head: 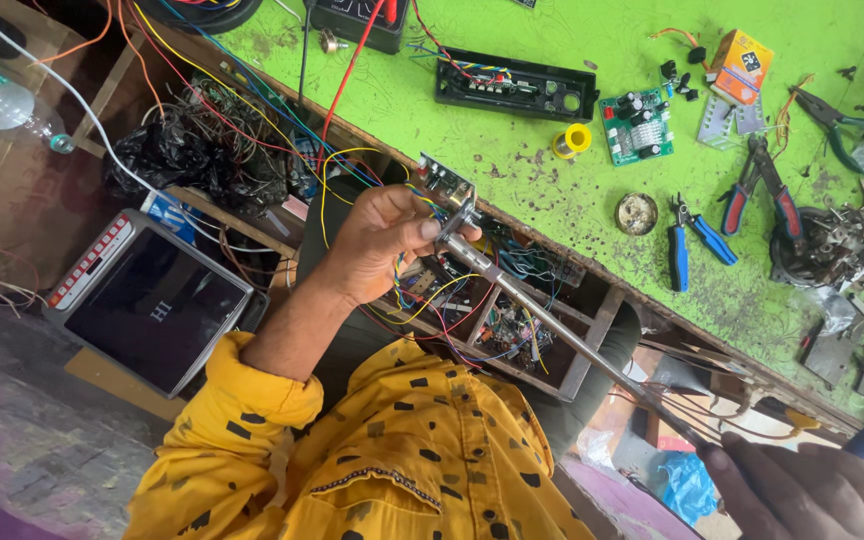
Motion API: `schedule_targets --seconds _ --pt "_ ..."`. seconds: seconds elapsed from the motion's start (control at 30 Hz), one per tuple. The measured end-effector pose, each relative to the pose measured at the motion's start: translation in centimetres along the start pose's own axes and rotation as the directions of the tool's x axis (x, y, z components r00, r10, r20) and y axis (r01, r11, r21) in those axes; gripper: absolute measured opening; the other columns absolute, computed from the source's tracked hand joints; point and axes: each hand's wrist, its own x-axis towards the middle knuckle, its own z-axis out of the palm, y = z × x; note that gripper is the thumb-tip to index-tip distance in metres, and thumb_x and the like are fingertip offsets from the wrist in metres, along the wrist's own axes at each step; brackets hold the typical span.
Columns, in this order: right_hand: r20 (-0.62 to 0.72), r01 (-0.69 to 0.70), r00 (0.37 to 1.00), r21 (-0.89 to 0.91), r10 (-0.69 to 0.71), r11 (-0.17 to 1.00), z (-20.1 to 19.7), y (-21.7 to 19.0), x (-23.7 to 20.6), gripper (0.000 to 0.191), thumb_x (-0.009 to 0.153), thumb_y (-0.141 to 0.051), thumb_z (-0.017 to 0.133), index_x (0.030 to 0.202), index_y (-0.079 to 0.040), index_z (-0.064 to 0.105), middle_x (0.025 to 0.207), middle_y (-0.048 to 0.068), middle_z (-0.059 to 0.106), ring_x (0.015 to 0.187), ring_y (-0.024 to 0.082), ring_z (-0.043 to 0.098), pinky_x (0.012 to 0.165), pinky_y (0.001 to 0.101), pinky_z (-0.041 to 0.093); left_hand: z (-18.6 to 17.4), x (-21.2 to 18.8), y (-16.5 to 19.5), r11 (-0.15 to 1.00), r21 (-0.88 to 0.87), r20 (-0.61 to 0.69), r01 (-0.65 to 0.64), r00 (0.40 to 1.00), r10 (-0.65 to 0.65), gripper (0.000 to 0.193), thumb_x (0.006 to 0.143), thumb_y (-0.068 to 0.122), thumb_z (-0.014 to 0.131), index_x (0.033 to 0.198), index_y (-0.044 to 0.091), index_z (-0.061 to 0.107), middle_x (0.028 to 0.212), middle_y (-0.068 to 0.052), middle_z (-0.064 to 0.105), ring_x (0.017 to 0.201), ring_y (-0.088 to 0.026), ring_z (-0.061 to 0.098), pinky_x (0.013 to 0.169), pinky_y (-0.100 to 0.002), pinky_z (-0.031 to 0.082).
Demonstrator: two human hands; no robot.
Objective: The person strips and twists colored wires, then uses a soldering iron to attach them to a small circuit board. They also use pliers to trim wire ends and handle a green PCB and a black plastic housing during the process.
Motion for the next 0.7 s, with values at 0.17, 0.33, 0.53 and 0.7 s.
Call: schedule_targets --seconds 0.17,0.33,0.53,0.7 --pt "-0.117 -0.098 0.985 0.205 0.124 0.974 2.2 0.0 0.1 0.029 0.082 -0.013 0.080 0.109 -0.011 0.072 0.097 0.004 0.076 0.087 0.023 0.072 0.087 0.0412 0.051 0.0 -0.1 0.3 0.996 0.093 -0.012 0.001 1.000 0.000 0.013 0.096 0.012 0.077 0.104 0.004 0.072 0.113 -0.019 0.076 0.102 -0.020 0.073 0.079 -0.026 0.055" --pt "0.043 -0.457 0.841 0.592 0.540 0.664 4.6 -0.6 -1.3 0.030 0.086 -0.012 0.080 0.115 -0.005 0.072 0.099 0.008 0.074 0.096 0.015 0.074 0.088 0.0283 0.056 0.2 -0.3 0.0 0.986 0.164 -0.005 -0.037 0.999 0.038 0.009 0.098 0.010 0.077 0.103 0.004 0.072 0.112 -0.019 0.077 0.096 -0.015 0.070 0.078 -0.025 0.052" --pt "0.378 -0.800 0.562 0.474 0.736 0.367 6.0 0.2 -4.0 0.042 0.082 -0.018 0.081 0.121 -0.005 0.078 0.087 0.012 0.072 0.073 0.017 0.070 0.068 0.0309 0.055 0.6 -0.1 0.3 0.971 0.228 0.013 -0.072 0.997 0.070 0.011 0.096 0.006 0.077 0.105 0.003 0.071 0.110 -0.016 0.077 0.109 -0.020 0.074 0.087 -0.029 0.056" --pt "0.366 -0.728 0.638 0.572 0.677 0.377 7.2 1.7 -5.4 0.039 0.086 -0.026 0.074 0.116 -0.001 0.074 0.083 0.008 0.074 0.073 0.012 0.068 0.066 0.0270 0.052 0.9 -0.4 0.5 0.957 0.269 0.049 -0.111 0.994 0.101 0.017 0.097 0.006 0.076 0.112 0.000 0.073 0.115 -0.012 0.076 0.112 -0.019 0.073 0.099 -0.032 0.057"
